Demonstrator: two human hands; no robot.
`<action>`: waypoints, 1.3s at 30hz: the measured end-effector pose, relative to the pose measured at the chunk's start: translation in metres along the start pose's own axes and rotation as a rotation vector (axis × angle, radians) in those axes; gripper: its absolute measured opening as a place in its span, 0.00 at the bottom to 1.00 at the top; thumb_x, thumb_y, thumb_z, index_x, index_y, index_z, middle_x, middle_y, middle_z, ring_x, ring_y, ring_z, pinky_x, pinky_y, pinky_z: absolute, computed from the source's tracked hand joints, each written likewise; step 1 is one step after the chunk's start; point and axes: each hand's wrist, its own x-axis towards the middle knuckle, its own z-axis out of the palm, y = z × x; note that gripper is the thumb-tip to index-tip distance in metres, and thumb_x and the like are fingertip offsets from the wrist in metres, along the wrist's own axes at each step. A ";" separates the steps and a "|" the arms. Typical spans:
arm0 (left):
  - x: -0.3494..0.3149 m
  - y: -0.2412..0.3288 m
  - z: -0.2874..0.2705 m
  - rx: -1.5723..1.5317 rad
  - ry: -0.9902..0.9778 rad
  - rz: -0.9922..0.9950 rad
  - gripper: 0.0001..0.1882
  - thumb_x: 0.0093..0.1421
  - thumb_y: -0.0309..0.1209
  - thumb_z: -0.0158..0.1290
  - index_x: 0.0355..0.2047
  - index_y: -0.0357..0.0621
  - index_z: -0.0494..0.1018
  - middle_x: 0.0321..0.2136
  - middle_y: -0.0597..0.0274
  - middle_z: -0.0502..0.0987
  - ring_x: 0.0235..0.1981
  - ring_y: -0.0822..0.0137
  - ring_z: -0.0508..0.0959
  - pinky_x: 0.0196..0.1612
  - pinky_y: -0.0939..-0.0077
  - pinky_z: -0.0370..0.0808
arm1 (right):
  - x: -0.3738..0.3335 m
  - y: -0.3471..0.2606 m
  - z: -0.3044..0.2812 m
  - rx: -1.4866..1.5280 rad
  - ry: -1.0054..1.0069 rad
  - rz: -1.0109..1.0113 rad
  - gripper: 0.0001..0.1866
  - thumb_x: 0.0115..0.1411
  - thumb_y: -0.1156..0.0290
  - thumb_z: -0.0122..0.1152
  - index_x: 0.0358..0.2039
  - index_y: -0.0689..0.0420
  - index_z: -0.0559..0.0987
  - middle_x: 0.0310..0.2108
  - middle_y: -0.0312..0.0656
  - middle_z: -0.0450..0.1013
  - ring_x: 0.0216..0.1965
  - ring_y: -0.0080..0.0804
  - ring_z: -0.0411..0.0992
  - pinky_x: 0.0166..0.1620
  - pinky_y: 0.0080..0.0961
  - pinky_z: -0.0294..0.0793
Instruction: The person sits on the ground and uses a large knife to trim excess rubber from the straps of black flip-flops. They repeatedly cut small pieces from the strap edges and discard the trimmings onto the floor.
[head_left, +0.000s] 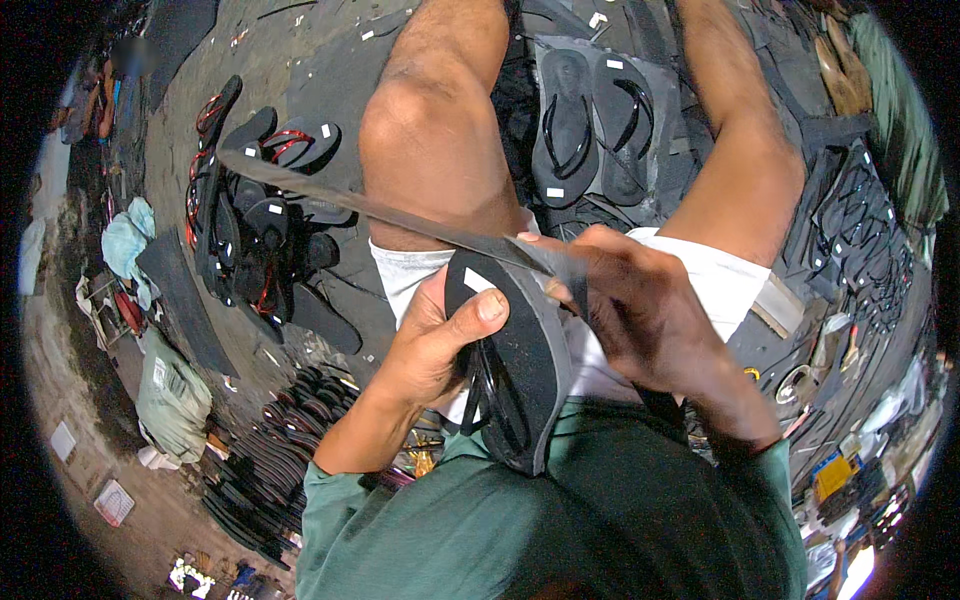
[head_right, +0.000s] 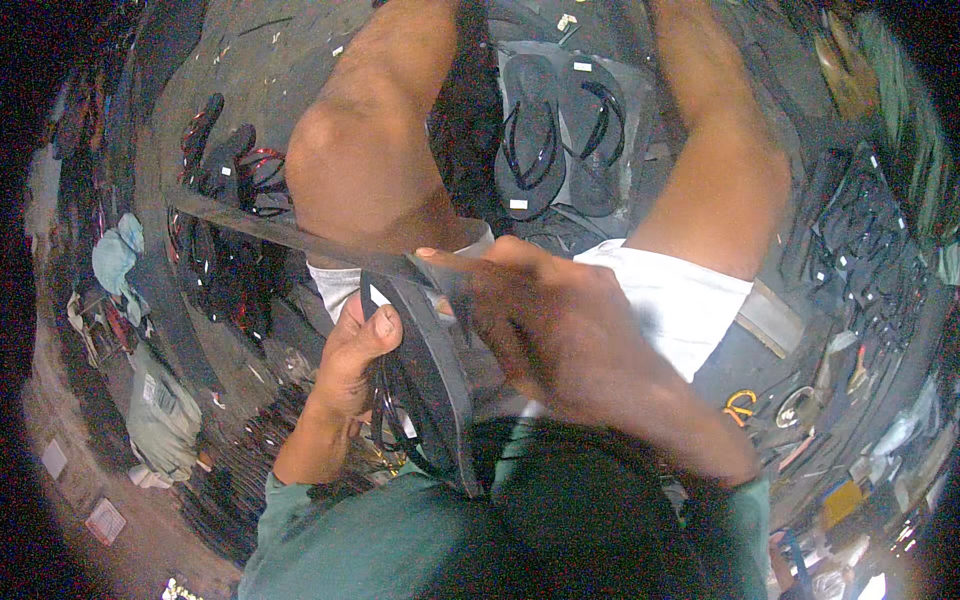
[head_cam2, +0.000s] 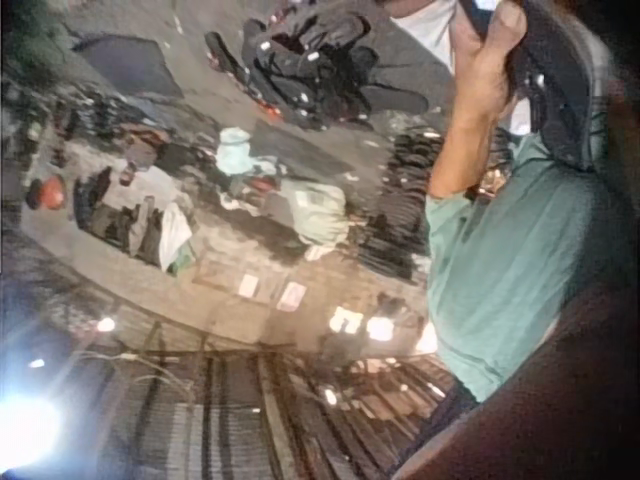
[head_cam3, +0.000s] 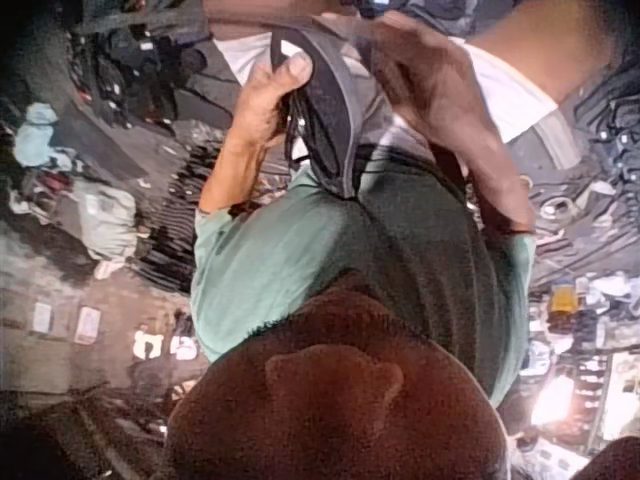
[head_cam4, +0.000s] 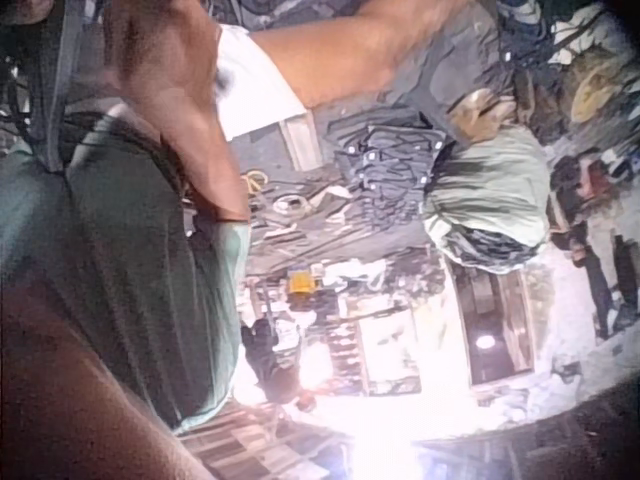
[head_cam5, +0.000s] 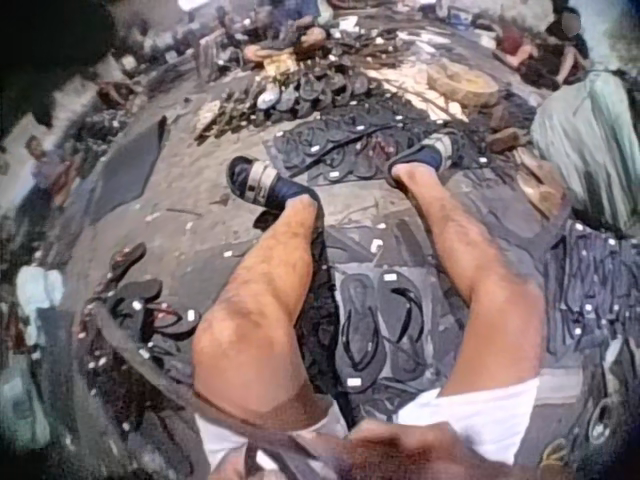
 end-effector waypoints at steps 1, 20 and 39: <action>0.000 -0.004 -0.005 0.048 0.014 0.011 0.24 0.63 0.39 0.62 0.53 0.37 0.71 0.44 0.57 0.81 0.43 0.67 0.83 0.50 0.70 0.80 | 0.004 -0.001 -0.011 -0.095 -0.112 0.001 0.21 0.62 0.78 0.62 0.56 0.58 0.79 0.29 0.49 0.72 0.26 0.40 0.70 0.32 0.31 0.71; 0.001 0.000 0.010 0.223 -0.256 -0.020 0.21 0.59 0.31 0.65 0.51 0.38 0.73 0.42 0.66 0.80 0.43 0.74 0.78 0.50 0.76 0.74 | 0.034 0.024 -0.001 -0.129 0.017 -0.236 0.19 0.70 0.58 0.53 0.54 0.54 0.80 0.37 0.49 0.78 0.38 0.49 0.78 0.40 0.38 0.78; 0.009 -0.031 0.036 -0.665 0.044 0.501 0.15 0.66 0.39 0.60 0.49 0.48 0.76 0.44 0.67 0.82 0.44 0.73 0.83 0.48 0.80 0.85 | -0.095 0.023 0.032 -0.333 0.506 -0.216 0.27 0.54 0.76 0.68 0.56 0.48 0.79 0.36 0.46 0.76 0.33 0.42 0.76 0.35 0.34 0.77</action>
